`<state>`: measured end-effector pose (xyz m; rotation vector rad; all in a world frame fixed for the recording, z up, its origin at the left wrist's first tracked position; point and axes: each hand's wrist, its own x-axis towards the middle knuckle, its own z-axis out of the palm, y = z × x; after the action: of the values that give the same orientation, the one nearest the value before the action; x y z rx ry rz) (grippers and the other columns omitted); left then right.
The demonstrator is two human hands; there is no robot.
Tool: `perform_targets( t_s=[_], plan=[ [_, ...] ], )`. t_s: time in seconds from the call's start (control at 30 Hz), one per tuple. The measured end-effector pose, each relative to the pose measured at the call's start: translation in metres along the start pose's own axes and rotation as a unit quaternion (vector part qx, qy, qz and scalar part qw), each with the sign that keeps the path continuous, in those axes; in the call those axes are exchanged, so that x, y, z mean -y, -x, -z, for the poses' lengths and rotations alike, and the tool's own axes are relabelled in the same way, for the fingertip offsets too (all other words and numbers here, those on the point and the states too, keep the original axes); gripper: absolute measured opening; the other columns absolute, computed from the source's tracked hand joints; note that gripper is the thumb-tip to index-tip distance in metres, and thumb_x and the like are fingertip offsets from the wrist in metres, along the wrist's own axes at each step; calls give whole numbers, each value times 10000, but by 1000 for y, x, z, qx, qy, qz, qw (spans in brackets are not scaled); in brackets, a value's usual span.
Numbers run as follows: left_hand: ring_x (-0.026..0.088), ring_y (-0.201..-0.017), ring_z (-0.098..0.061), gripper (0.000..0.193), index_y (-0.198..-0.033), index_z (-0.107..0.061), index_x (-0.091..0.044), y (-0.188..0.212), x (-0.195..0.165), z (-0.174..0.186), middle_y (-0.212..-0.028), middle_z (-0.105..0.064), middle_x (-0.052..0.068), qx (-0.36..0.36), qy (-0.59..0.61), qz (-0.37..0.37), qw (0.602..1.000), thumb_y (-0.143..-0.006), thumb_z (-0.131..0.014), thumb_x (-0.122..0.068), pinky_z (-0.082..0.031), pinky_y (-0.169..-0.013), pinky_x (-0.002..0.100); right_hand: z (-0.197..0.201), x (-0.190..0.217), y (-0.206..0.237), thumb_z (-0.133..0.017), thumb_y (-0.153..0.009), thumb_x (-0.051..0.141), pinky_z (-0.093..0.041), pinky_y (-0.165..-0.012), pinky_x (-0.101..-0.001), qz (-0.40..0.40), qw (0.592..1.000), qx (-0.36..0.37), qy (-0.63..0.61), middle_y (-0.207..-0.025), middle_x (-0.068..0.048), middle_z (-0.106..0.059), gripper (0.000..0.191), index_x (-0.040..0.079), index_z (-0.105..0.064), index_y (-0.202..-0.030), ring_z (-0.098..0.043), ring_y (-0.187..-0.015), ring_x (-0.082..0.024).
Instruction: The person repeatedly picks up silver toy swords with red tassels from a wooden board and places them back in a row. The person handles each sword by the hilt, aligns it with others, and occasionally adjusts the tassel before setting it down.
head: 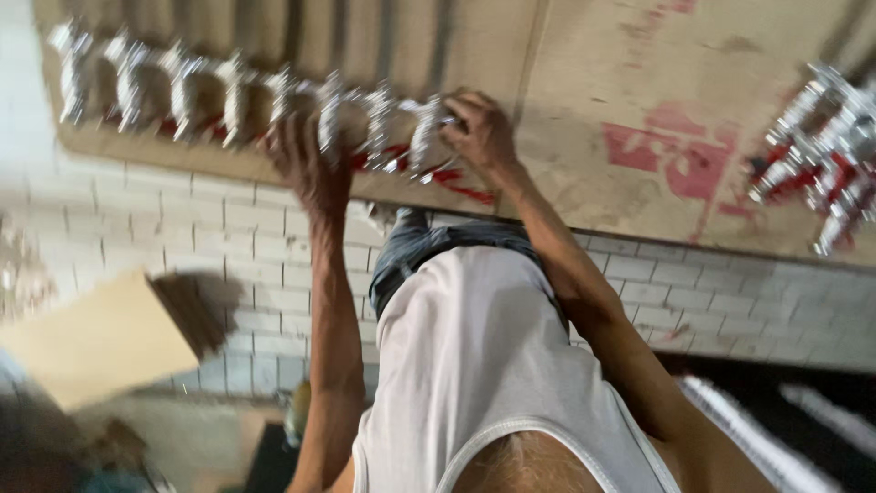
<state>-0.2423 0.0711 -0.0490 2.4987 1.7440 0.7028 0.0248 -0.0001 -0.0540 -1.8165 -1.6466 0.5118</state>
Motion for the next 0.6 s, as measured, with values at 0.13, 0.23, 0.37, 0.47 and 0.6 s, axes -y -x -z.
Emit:
perform_targets(
  t_s=[0.13,0.23,0.37,0.47,0.6],
  plan=[
    [399,-1453,-408,451,-1376,-627,-70,18,-16,-4,-1476,-553,163,-14,111,-61,992,-1037,-772,-330,-302,-1246,586,50,-26,32,-796,-886,280,-551,-980,-414,-32,998,-28,43,-1255,-142,-702,428,85,-688,-1252,-674,-1136,-319],
    [324,-1370,-535,323,-1304,-683,-58,26,-46,-9,-1359,-678,133,5,214,-37,976,-1022,-779,-181,-407,-1205,512,120,-67,75,-790,-911,276,-569,-977,-406,-76,989,-112,54,-1255,-156,-695,455,68,-655,-1294,-685,-1132,-303],
    [291,-1159,-702,227,-1193,-743,-64,21,-95,-27,-1228,-747,152,67,275,-102,954,-990,-776,-163,-567,-1022,427,215,-126,147,-725,-937,254,-633,-791,-355,-279,943,-181,27,-1132,-124,-737,428,98,-669,-1331,-756,-888,-200],
    [256,-1020,-753,118,-1171,-752,-71,17,-135,-40,-1151,-780,123,130,225,-226,939,-1072,-731,-131,-616,-933,380,281,-167,191,-839,-983,297,-619,-770,-362,-251,905,-289,185,-1146,-157,-697,465,28,-662,-1319,-736,-926,-240],
    [249,-997,-761,105,-1104,-754,-73,14,-203,-50,-1108,-776,122,224,339,-205,890,-1032,-740,-149,-604,-922,371,343,-216,208,-809,-951,347,-588,-747,-422,-209,832,-292,422,-1103,-76,-690,368,92,-698,-1192,-709,-897,-275]
  ],
)
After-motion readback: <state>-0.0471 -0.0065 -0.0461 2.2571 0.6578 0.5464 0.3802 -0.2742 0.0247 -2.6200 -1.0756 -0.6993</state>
